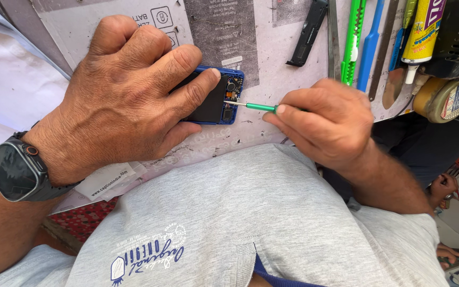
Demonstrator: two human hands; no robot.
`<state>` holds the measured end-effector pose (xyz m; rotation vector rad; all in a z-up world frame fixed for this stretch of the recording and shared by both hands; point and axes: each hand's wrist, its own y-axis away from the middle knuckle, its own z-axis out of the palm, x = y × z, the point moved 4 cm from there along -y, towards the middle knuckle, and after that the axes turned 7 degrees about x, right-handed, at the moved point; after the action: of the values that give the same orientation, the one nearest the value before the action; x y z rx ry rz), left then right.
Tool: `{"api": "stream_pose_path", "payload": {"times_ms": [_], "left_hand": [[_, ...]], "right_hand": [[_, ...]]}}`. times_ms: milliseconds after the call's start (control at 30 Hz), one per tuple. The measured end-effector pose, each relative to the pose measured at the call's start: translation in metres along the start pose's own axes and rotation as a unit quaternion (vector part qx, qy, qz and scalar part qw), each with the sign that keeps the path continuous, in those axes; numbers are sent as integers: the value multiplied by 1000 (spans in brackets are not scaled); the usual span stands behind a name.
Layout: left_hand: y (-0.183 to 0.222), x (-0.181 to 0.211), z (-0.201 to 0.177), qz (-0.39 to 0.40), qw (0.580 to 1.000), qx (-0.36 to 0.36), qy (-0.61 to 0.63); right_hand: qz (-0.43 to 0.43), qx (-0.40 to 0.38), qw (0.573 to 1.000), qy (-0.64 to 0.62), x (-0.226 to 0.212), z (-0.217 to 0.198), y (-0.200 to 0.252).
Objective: The person works on the internal components of a blue mobile phone using various small screwdrivers and prying tools to manipulate wires and parts.
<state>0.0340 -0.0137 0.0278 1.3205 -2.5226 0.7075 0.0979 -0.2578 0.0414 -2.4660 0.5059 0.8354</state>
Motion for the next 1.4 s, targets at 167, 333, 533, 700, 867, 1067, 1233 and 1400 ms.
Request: {"api": "stream_pose_path", "payload": {"times_ms": [167,333,533,700,867,1067,1233,1400], "left_hand": [[1,1,3,0,1000,-6,-13],[1,1,3,-3,1000,-8,-9],[-1,0,1,-6,1000,-10,10],[0,-1,2,-3,1000,-11,2],[0,-1,2,-8,1000,-10,8],[0,-2,3,0,1000,8,0],[-2,-2,4,-15,1000,7,7],[0,-4,5,-22,999,11,22]], "right_hand": [[-12,-59,998,22,-6,3,-2],[11,-61,998,-21,-2,10,2],[29,-60,997,-31,-1,11,5],[29,-71,997,-30,0,13,4],[25,-80,996,-19,-6,11,-4],[21,-91,996,11,-16,9,-19],[41,-114,992,26,-14,13,-18],[45,-119,991,43,-16,15,-20]]}}
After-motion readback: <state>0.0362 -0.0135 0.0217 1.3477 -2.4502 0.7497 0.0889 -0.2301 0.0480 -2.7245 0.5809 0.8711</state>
